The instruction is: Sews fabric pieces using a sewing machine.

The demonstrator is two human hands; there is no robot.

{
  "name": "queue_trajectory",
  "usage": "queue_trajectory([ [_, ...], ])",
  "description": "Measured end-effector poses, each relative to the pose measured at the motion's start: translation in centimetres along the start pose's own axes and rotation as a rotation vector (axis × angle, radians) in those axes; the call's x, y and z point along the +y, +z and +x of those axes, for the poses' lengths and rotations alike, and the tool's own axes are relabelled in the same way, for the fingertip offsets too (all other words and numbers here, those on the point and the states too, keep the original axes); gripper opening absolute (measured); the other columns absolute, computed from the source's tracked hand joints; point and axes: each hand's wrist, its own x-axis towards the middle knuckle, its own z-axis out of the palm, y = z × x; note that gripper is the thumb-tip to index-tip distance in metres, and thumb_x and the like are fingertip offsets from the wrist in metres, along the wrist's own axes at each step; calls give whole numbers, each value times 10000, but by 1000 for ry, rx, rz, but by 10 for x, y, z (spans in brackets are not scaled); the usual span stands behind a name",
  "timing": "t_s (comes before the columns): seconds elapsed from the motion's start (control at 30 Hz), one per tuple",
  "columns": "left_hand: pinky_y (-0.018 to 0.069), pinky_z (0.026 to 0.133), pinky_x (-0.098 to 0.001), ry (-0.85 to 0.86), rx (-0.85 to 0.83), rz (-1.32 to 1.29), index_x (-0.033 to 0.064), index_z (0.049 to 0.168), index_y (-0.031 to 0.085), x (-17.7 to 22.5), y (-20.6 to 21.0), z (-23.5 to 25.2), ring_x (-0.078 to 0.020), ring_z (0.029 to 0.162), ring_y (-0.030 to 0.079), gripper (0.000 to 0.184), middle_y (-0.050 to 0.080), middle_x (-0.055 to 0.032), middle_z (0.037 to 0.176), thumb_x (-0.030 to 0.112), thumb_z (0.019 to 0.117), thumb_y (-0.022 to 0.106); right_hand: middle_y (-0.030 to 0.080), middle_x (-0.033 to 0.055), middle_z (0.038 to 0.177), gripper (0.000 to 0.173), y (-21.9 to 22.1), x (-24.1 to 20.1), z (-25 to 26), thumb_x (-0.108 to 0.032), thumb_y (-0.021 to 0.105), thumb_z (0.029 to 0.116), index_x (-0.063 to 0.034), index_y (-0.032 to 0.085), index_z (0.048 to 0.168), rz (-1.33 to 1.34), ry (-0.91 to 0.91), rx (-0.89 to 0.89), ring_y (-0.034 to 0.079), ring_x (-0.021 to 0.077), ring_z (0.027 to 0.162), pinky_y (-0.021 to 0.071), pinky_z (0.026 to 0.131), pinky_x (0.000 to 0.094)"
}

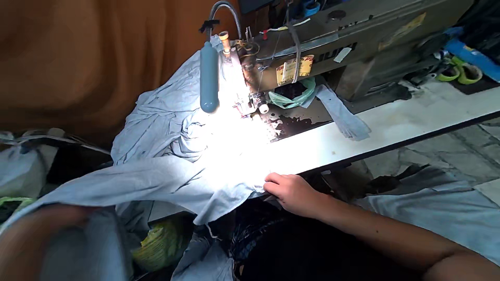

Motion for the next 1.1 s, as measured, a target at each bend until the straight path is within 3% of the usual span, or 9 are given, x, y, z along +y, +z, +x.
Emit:
queue_trajectory([
  [0.07, 415, 1090, -417, -382, -278, 152, -104, 1319, 578, 73, -42, 35, -298, 1231, 598, 339, 605, -269, 1336, 98, 1046, 574, 723, 145, 962, 87, 2, 0, -1, -44, 622, 902, -40, 710, 898, 2, 11, 22, 710, 278, 701, 572, 553, 414],
  [0.27, 381, 1110, -555, -226, -192, 202, -80, 1272, 629, 111, -72, 60, -411, 1285, 558, 365, 603, -296, 1336, 177, 1013, 645, 730, 156, 1024, 81, 7, -2, -8, -12, 630, 881, -41, 705, 884, 45, 44, 45, 714, 280, 703, 580, 564, 409],
  [0.37, 529, 867, -499, 60, -375, 144, -54, 998, 741, 103, -47, 78, -279, 925, 696, 255, 729, -204, 966, 196, 964, 706, 721, 149, 1008, 71, 6, 0, -7, -33, 632, 896, -47, 699, 878, 44, 28, 30, 700, 270, 679, 569, 543, 399],
  [0.43, 556, 785, -321, 270, -539, -62, 72, 952, 781, 136, -33, 71, -64, 843, 694, 304, 762, 0, 914, 289, 990, 572, 718, 147, 1013, 73, 5, 2, -8, -43, 631, 910, -48, 702, 890, 59, 28, 11, 697, 267, 682, 567, 542, 398],
  [0.53, 539, 676, -221, 532, -267, -198, 140, 1006, 758, 223, 11, 42, 2, 744, 636, 309, 708, 64, 859, 350, 989, 532, 719, 158, 1067, 82, 2, 2, -8, -21, 638, 879, -42, 712, 908, 84, 27, -29, 703, 272, 680, 575, 542, 411],
  [0.67, 543, 856, -530, 512, -28, -128, 1, 1253, 689, 307, 87, 66, -339, 959, 698, 357, 709, -203, 1098, 250, 1039, 547, 710, 198, 1132, 87, -14, 4, -2, -4, 643, 873, -17, 706, 932, 142, 6, -146, 714, 304, 707, 575, 557, 444],
  [0.83, 574, 809, -511, 532, 339, -198, -20, 982, 753, 318, 154, 97, -349, 893, 726, 169, 727, -186, 919, 93, 965, 628, 684, 156, 844, 186, -43, 19, 10, -100, 683, 858, 5, 729, 1004, 110, 245, -22, 693, 309, 696, 567, 589, 470],
  [0.93, 558, 806, -502, 440, 357, -338, -27, 981, 745, 315, 162, 91, -315, 880, 720, 223, 728, -172, 896, 112, 1003, 572, 673, 189, 1029, 352, -57, 34, 27, -231, 629, 928, -15, 673, 1202, 22, 465, -147, 685, 346, 864, 550, 718, 512],
  [1.1, 562, 722, -450, 400, 466, -381, -46, 947, 721, 315, 167, 91, -278, 784, 704, 258, 700, -157, 819, 135, 1004, 545, 677, 187, 1091, 264, -45, 42, 51, -151, 569, 993, -2, 689, 1174, -13, 510, -212, 683, 342, 970, 550, 829, 496],
])
